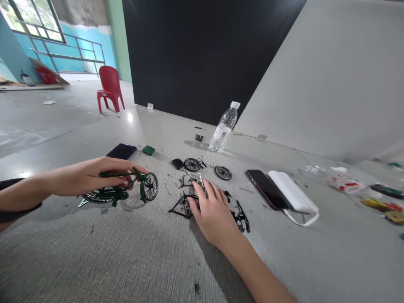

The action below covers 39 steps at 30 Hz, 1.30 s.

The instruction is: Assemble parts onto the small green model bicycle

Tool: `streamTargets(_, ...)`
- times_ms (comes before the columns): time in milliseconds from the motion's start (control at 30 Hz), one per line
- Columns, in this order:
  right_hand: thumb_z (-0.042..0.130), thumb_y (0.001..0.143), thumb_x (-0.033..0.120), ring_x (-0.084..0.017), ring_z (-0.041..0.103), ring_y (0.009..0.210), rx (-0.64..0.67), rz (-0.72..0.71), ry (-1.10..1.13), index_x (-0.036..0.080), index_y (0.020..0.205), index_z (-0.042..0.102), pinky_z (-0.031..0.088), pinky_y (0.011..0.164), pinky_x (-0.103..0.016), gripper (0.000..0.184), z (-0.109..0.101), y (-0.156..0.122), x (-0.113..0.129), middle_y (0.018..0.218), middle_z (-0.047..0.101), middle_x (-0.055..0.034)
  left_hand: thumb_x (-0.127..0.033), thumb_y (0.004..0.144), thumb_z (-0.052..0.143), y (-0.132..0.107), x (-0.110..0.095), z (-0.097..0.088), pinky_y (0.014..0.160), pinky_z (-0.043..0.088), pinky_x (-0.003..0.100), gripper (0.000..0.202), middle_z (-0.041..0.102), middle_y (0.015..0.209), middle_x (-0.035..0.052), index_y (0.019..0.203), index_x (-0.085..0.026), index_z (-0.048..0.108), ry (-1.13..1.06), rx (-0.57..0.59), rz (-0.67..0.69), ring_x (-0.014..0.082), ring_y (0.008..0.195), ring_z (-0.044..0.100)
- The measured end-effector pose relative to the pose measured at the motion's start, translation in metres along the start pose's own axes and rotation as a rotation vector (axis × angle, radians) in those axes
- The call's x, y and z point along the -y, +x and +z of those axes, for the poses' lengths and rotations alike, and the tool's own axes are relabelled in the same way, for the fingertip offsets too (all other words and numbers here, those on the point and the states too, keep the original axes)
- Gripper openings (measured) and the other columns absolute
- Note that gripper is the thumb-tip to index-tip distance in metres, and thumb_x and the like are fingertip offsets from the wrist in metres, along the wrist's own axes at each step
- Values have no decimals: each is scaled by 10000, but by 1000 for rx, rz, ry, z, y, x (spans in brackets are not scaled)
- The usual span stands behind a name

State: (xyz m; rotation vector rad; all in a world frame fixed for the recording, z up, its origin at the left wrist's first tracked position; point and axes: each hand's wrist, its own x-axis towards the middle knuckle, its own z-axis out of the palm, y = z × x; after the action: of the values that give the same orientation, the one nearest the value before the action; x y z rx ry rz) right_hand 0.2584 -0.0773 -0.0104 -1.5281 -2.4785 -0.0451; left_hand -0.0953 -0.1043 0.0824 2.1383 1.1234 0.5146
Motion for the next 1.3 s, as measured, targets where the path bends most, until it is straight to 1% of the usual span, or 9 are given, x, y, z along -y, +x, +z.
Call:
streamTargets(233,375,1059,605,-376,453,1487,-99,-10,-50,258,1520,564,396,1182,-639,607,-2,-1,3,1579,527,-159,-233,1007,483,-5,-5,7,1197,436,401,444,648,1471,63,1414,-264,658,230,-40,62,252,1368,588)
streamTargets(367,403,1056,604,-404,390,1518,-205,-107,-84,237,1523,546,293,1218,-702,610,-11,-1,17,1598,495,-178,-170,981,469,-3,-1,12,1202,443,405,493,648,1473,57,1437,-258,636,235,-25,106,245,1372,591)
streamTargets(633,505,1058,464,-343,531,1418,-281,-262,129,267,1433,595,288,1236,-680,434,-23,-3,36,1458,641,-121,-195,1011,467,-1,-6,17,1109,516,375,480,691,1402,76,1467,-255,604,88,-72,84,250,1285,648)
streamTargets(733,522,1041,514,-334,596,1348,-251,-153,431,254,1430,575,434,1160,-619,471,-31,-7,45,1406,673,-138,-258,1046,466,0,-16,22,1004,571,350,440,748,1263,91,1465,-229,598,-135,-114,79,227,1145,706)
streamTargets(833,496,1033,584,-295,724,1115,-103,43,890,239,1478,513,613,923,-499,563,-35,-11,58,1236,740,-148,-285,1048,485,0,-24,34,951,589,343,411,766,1168,93,1431,-208,613,-312,-68,92,211,1056,725)
streamTargets(933,611,966,613,-241,751,838,38,138,1227,235,1378,571,646,688,-396,561,-36,-13,71,1007,763,-99,-300,1033,536,2,-25,47,953,587,354,403,758,1173,92,1421,-215,601,-428,-44,79,209,1046,724)
streamTargets(1067,747,898,515,-207,724,794,-73,177,1290,239,1153,646,645,672,-360,389,-37,-15,79,961,744,-64,-396,1045,549,5,-26,60,935,588,372,448,737,1212,112,1448,-201,551,-584,-54,24,213,1001,742)
streamTargets(1200,751,904,483,-178,685,703,-163,188,1242,227,1092,654,628,645,-339,332,-38,-16,81,887,720,-45,-481,1086,441,6,-27,69,928,578,366,454,758,1111,107,1362,-170,621,-643,-51,-6,212,982,723)
streamTargets(1300,753,897,501,-179,676,678,-158,206,1223,221,1087,652,616,620,-334,353,-39,-16,82,855,711,-40,-517,1082,448,6,-26,74,901,570,346,478,760,1065,96,1364,-179,632,-656,-44,-45,209,973,700)
